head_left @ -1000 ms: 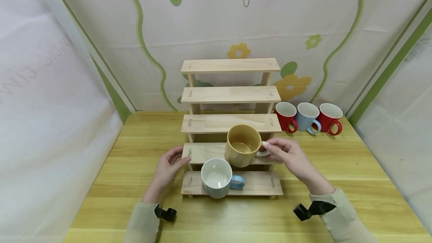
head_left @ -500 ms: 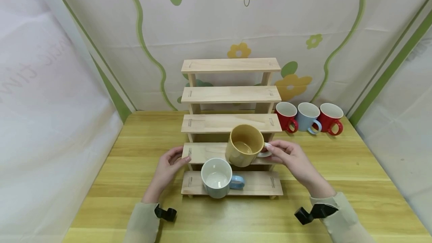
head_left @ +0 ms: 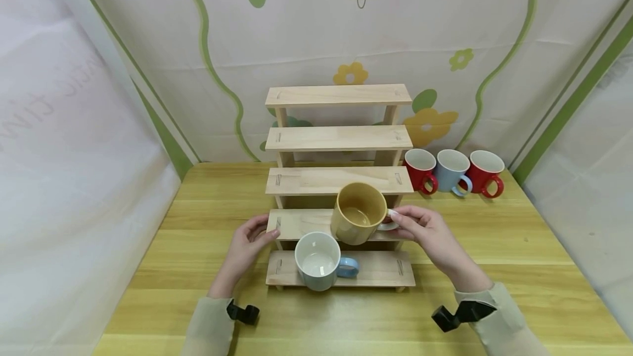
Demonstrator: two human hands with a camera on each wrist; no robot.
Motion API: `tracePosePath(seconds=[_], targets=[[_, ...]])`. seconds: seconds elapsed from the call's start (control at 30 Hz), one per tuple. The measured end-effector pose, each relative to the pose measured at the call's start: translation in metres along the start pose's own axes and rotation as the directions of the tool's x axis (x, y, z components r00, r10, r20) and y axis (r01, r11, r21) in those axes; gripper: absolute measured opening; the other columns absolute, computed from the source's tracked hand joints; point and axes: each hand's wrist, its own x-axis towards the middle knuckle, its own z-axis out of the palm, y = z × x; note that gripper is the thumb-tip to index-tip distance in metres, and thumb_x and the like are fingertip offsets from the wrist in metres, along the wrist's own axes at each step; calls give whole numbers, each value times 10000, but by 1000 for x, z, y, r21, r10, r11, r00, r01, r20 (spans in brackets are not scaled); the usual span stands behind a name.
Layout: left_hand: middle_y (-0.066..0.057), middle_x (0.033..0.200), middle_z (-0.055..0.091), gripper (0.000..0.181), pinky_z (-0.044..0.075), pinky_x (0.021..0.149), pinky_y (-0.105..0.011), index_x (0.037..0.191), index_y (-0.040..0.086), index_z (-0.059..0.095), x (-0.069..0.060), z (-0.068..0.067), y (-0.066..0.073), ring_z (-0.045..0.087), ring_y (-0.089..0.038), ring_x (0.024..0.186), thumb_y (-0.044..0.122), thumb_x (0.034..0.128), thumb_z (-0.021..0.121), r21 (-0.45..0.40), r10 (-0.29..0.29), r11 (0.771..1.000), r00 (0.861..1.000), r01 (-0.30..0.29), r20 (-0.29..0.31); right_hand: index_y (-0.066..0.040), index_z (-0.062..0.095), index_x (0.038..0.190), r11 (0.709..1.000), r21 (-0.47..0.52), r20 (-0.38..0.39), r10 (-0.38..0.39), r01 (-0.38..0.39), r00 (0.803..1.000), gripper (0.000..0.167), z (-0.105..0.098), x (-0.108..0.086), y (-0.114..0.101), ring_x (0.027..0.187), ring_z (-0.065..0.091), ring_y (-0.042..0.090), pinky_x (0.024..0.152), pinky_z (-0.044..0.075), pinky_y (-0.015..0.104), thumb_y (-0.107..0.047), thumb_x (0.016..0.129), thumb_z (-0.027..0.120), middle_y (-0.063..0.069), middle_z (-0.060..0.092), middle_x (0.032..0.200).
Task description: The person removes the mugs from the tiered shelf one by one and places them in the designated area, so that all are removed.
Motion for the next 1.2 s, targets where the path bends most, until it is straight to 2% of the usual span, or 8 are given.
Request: tracePosePath(seconds=[0.7, 0.93, 1.2], targets=[[-229, 1365, 553, 487, 485, 1019, -233, 1370, -86, 535, 0, 0, 0, 529, -344, 1276, 97, 961, 727, 8, 21, 1000, 1000, -21, 6, 76, 663, 1179, 998, -44, -14, -47, 47, 999, 244, -10, -11, -4, 985, 717, 272, 872, 592, 397, -118, 1060, 573, 133, 705, 1130], [-229, 1366, 552, 486, 487, 1017, -235, 1371, -85, 535, 0, 0, -1, 530, -346, 1275, 96, 962, 726, 10, 24, 1000, 1000, -24, 6, 134, 629, 1200, 996, -57, -13, -62, 61, 998, 280, -17, -16, -3, 1009, 707, 243, 873, 588, 408, -101, 1066, 556, 131, 708, 1155], [-222, 1370, 552, 481, 481, 1024, -236, 1364, -78, 544, 0, 0, -2, 525, -341, 1285, 102, 960, 731, 7, 17, 1000, 1000, -17, 4, 143, 632, 1189, 994, -75, -15, -85, 84, 996, 257, -24, -23, -5, 986, 716, 250, 860, 589, 421, -64, 1062, 547, 133, 718, 1115]])
